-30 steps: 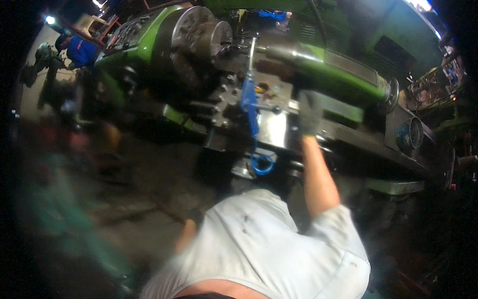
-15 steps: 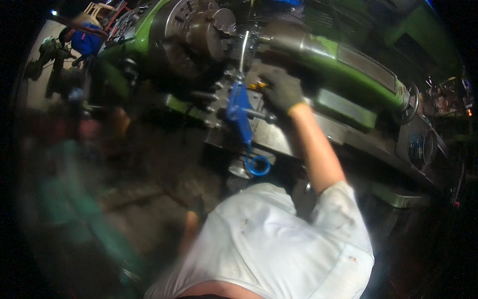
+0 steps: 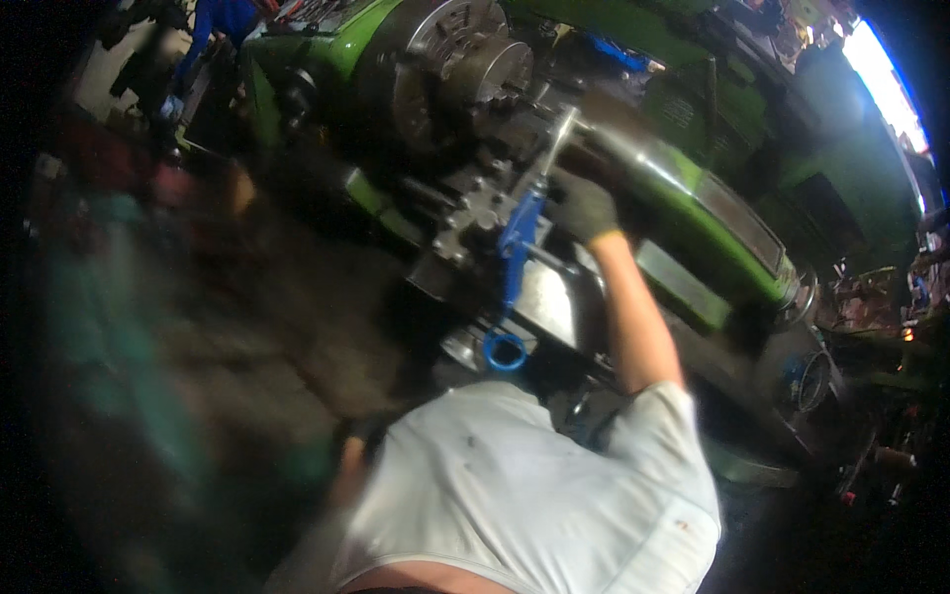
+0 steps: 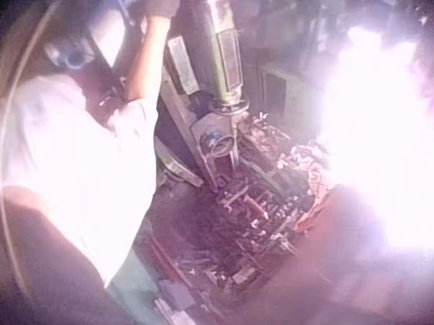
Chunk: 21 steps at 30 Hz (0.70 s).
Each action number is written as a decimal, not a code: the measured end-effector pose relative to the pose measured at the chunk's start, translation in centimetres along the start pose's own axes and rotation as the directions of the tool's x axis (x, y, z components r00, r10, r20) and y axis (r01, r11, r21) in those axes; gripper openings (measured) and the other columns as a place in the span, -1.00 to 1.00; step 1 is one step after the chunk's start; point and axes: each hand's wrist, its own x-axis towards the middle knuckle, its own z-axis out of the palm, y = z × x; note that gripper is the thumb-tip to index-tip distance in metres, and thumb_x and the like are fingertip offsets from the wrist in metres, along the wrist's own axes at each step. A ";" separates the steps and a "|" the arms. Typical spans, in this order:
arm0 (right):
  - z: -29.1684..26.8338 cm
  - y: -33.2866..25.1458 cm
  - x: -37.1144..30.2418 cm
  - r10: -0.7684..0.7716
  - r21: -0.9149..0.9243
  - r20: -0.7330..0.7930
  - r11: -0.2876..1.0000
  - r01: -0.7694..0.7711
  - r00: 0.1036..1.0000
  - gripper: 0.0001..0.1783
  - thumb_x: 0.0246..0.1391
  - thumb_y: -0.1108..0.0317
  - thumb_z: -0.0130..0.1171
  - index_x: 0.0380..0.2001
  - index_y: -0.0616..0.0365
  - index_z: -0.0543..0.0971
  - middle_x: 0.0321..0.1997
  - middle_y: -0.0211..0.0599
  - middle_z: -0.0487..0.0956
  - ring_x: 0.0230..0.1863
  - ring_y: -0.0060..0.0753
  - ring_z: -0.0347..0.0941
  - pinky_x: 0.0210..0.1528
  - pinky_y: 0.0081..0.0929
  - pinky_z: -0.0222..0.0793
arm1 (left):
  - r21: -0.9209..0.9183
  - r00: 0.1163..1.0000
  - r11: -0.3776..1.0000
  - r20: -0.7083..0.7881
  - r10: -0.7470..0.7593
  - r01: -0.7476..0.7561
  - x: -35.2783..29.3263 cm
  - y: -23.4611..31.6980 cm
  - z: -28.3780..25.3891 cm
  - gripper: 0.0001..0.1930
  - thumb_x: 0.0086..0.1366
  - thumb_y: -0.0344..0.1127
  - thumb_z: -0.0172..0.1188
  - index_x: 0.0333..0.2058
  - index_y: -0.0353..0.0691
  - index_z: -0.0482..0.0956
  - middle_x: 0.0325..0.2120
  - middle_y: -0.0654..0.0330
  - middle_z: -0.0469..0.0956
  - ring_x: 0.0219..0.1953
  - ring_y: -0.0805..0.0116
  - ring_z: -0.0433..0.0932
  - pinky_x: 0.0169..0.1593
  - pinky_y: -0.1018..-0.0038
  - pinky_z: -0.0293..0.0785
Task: The person operates a green industrial lathe in a workshop, using a caliper to measure a rotating metal workpiece. They adjust the tool post and machine controls while wearing gloves, performing repetitive machining and measurement cycles.
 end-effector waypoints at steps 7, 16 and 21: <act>-2.2 1.5 -4.0 0.174 0.446 -0.235 0.894 -0.053 0.956 -0.67 0.17 0.39 0.34 0.01 0.17 0.72 -0.14 -0.24 0.78 -0.17 -0.46 0.67 -0.09 -0.40 0.59 | -0.042 1.000 0.999 0.004 -0.030 0.030 -0.6 0.1 1.0 -0.67 0.32 -0.21 0.16 -0.02 -0.21 0.66 -0.06 -0.13 0.69 0.03 -0.22 0.63 0.12 -0.01 0.53; -2.9 1.4 -3.5 0.158 0.526 -0.282 0.850 0.015 0.946 -0.66 0.20 0.36 0.36 0.04 0.18 0.74 -0.14 -0.24 0.78 -0.13 -0.48 0.69 -0.03 -0.42 0.58 | 0.018 0.999 1.000 0.035 0.005 -0.005 -0.2 -0.7 -1.1 -0.69 0.33 -0.18 0.16 -0.05 -0.18 0.68 -0.09 -0.12 0.70 0.04 -0.22 0.63 0.12 -0.01 0.52; 0.8 4.3 -2.1 0.151 0.438 -0.296 0.899 -0.006 0.943 -0.69 0.23 0.39 0.35 0.02 0.24 0.72 -0.13 -0.15 0.79 -0.19 -0.45 0.70 -0.12 -0.42 0.62 | 0.080 0.999 0.997 -0.047 0.017 -0.014 0.5 -0.6 -2.6 -0.70 0.33 -0.16 0.16 -0.07 -0.16 0.69 -0.10 -0.12 0.70 0.05 -0.23 0.63 0.12 -0.01 0.52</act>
